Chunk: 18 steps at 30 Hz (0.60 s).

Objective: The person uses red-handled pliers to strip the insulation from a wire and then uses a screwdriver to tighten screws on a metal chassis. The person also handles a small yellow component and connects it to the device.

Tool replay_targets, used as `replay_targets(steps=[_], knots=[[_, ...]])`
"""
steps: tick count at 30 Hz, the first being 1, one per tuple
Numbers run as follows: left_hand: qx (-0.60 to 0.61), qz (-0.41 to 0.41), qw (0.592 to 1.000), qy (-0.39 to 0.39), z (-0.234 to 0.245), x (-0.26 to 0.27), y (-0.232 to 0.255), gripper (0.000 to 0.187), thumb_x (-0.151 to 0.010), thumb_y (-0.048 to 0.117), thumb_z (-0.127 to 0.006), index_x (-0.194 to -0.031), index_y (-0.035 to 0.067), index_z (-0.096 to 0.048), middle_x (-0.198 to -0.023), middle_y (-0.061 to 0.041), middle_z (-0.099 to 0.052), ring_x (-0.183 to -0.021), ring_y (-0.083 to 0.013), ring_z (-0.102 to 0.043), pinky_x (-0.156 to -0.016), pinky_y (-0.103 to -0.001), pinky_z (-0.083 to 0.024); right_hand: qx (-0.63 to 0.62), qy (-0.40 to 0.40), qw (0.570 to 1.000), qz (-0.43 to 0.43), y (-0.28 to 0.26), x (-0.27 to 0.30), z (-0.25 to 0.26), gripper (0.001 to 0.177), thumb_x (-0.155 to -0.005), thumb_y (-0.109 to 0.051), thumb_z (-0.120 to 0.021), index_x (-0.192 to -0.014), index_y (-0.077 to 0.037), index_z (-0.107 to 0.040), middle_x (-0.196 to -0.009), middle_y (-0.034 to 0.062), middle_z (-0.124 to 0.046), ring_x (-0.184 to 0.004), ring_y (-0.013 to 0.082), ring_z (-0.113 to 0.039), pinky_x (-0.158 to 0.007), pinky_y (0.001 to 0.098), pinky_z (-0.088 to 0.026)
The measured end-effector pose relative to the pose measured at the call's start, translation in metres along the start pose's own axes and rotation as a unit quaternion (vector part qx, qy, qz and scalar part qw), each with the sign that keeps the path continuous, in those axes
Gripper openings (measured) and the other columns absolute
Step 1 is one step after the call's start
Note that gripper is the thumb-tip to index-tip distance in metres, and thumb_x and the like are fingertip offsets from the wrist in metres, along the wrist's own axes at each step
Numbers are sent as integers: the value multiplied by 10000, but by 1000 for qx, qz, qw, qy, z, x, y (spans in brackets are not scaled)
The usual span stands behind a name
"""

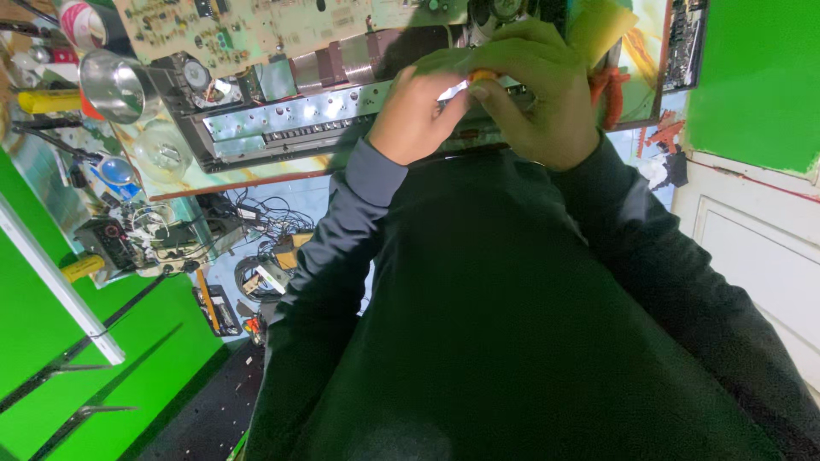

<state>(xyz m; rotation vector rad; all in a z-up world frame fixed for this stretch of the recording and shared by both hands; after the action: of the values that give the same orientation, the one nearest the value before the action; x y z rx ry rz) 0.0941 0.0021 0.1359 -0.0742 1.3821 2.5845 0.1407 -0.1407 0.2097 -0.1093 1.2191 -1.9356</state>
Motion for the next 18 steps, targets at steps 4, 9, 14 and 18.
replay_targets(steps=[4, 9, 14, 18], knots=[[16, 4, 1000, -9, 9, -3, 3, 189, -990, 153, -667, -1119, 20, -701, -1006, -188, -711, -865, -384, -676, -791, -469, -527, 14, 23, 999, 20, -14, -5, -3, 315, -958, -109, -761, -1217, 42, -665, -1131, 193, -674, -1068, 362, -638, -925, 433, -516], [-47, -45, 998, -3, 11, -6, 8, 229, -968, 127, -722, -1174, 28, -707, -961, -151, -733, -806, -365, -695, -753, -502, -516, 13, 70, 997, -8, -28, 1, -4, 283, -1038, -91, -725, -1300, -7, -659, -1171, 175, -683, -1083, 334, -672, -945, 397, -543], [86, -128, 988, -18, 18, -12, 17, 276, -961, 118, -774, -1205, 30, -678, -1096, -161, -723, -985, -366, -724, -834, -425, -588, 2, 109, 985, -134, -26, 6, -13, 168, -1133, -83, -642, -1276, -46, -722, -1097, 143, -742, -889, 207, -724, -794, 318, -572], [67, -118, 990, -38, 18, -12, 7, 213, -966, 146, -786, -1145, 57, -712, -1036, -152, -738, -939, -372, -723, -799, -435, -574, -69, 160, 981, -87, -36, 2, -18, 242, -1143, -117, -588, -1334, 28, -615, -1155, 161, -718, -1003, 176, -703, -887, 293, -574]])
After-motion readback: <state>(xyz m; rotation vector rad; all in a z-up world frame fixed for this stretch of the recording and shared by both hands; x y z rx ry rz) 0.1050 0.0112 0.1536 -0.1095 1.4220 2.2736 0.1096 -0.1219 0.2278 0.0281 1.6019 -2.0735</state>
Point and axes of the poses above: each hand's wrist, its own x-axis away from the middle knuckle, its own z-axis out of the back of the hand, y = z × x, the point moved 8 cm from there along -x, towards the middle knuckle
